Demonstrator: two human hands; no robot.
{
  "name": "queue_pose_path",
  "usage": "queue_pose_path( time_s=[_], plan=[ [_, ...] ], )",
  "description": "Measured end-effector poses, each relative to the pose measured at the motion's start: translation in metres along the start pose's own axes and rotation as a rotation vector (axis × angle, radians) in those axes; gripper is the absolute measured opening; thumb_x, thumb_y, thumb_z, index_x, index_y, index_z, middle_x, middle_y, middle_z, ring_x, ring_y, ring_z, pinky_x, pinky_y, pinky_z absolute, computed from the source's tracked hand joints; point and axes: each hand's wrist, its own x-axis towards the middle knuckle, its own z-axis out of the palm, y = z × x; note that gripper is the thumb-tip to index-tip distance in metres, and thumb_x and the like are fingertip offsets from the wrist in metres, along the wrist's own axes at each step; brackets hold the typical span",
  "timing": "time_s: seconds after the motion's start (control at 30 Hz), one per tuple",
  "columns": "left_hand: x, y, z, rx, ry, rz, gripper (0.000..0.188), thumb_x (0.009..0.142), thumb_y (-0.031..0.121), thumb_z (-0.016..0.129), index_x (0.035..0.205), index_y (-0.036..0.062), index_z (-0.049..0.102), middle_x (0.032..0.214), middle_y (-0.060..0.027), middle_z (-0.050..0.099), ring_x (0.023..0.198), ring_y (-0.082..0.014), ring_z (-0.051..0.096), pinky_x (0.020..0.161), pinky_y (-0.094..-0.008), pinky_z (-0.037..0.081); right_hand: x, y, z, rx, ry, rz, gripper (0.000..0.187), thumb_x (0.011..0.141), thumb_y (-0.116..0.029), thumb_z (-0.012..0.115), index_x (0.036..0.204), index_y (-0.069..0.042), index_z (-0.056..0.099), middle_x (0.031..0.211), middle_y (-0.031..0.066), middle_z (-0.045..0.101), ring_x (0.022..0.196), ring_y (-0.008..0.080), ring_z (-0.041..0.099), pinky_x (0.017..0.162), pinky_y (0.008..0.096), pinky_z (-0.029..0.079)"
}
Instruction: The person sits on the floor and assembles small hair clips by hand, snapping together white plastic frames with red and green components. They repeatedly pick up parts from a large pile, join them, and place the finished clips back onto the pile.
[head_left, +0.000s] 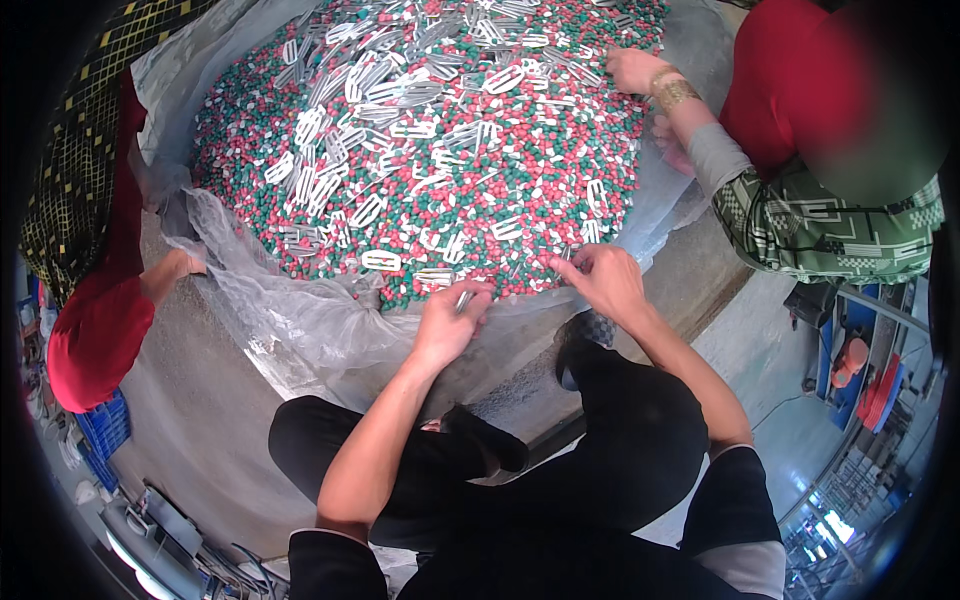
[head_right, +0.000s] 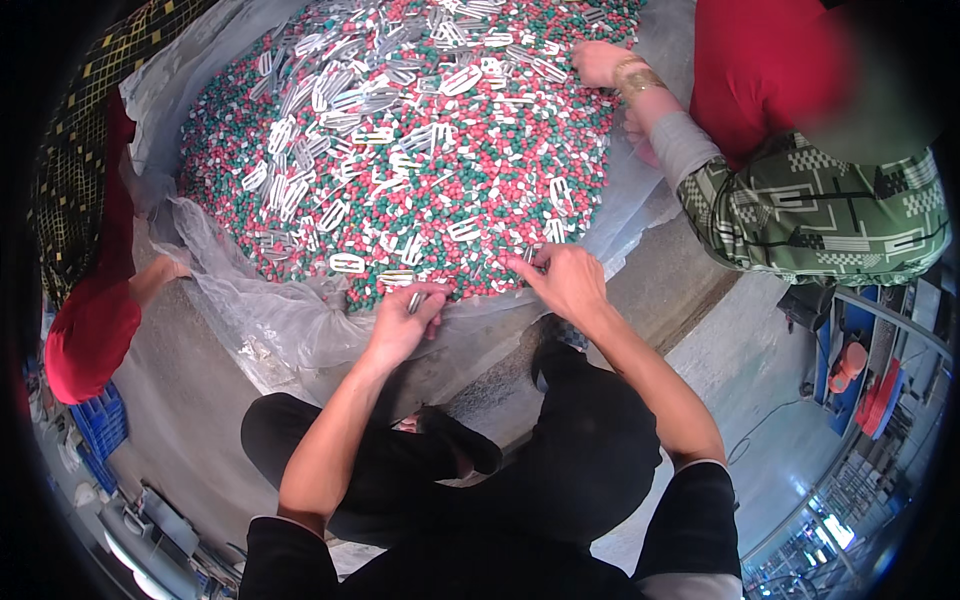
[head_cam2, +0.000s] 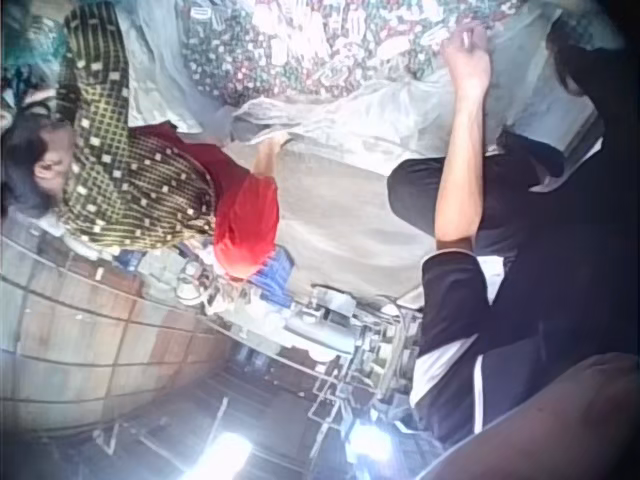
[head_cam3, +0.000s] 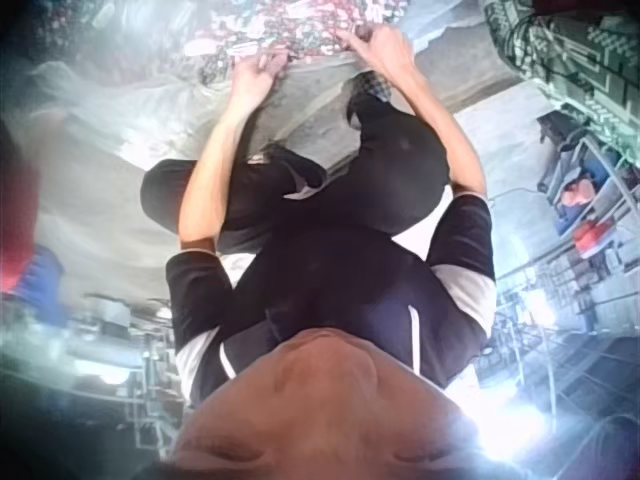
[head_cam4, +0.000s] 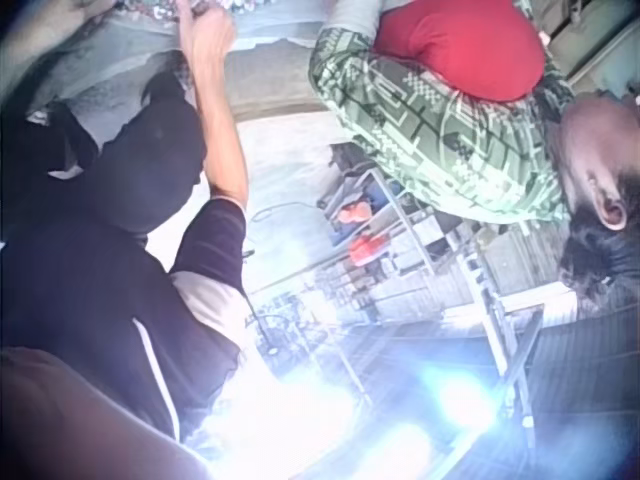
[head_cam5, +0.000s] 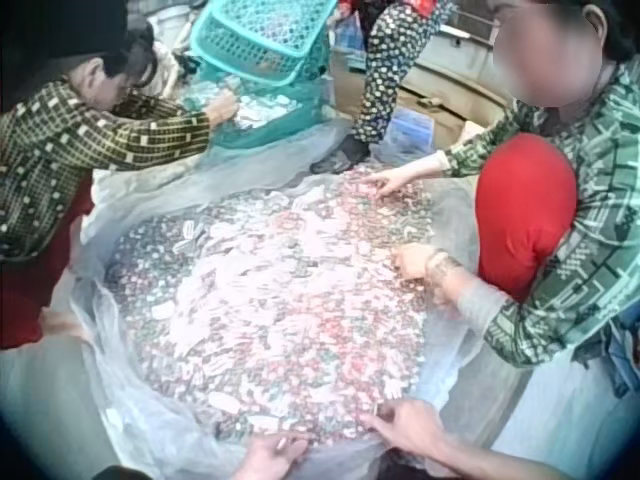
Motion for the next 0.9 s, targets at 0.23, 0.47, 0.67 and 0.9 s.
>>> queue_pose_path(
  time_s=[0.23, 0.47, 0.67, 0.9],
  plan=[
    [-0.007, 0.008, 0.003, -0.388, -0.062, -0.134, 0.019, 0.098, 0.015, 0.062, 0.112, 0.0019, 0.065, 0.085, -0.0033, 0.064, 0.074, -0.011, 0.063, 0.066, -0.0262, 0.055, 0.002, -0.019, -0.022, 0.058, 0.059, 0.039, 0.026, 0.082, -0.026, 0.073, 0.08, 0.0, 0.071, 0.07, 0.0154, 0.069, 0.069, 0.0342, 0.068, 0.068, 0.0438, 0.054],
    [-0.003, 0.023, 0.007, -0.627, -0.081, -0.076, 0.031, 0.1, 0.024, 0.059, 0.121, 0.0018, 0.061, 0.095, -0.0063, 0.069, 0.084, -0.0152, 0.068, 0.077, -0.0307, 0.058, 0.009, -0.048, -0.046, 0.52, -0.269, -0.067, 0.026, 0.087, -0.024, 0.071, 0.086, 0.002, 0.074, 0.076, 0.0199, 0.07, 0.071, 0.0303, 0.07, 0.066, 0.0408, 0.053],
    [0.005, 0.014, 0.001, -0.638, -0.227, -0.119, 0.04, 0.103, 0.038, 0.05, 0.127, 0.0061, 0.058, 0.1, -0.0062, 0.067, 0.089, -0.0175, 0.069, 0.078, -0.0369, 0.059, 0.017, -0.02, -0.024, 0.133, -0.017, -0.184, 0.043, 0.085, -0.03, 0.075, 0.114, 0.0, 0.064, 0.098, 0.0221, 0.069, 0.089, 0.0376, 0.068, 0.079, 0.0433, 0.053],
    [0.0, 0.019, 0.008, -0.754, -0.357, -0.151, 0.041, 0.101, 0.04, 0.05, 0.122, 0.0062, 0.061, 0.087, -0.0056, 0.064, 0.068, -0.0158, 0.059, 0.062, -0.0304, 0.05, 0.011, 0.017, 0.014, 0.064, 0.152, -0.175, 0.044, 0.079, -0.018, 0.079, 0.113, -0.002, 0.058, 0.091, 0.0168, 0.067, 0.083, 0.0345, 0.067, 0.074, 0.0435, 0.053]
  ],
)
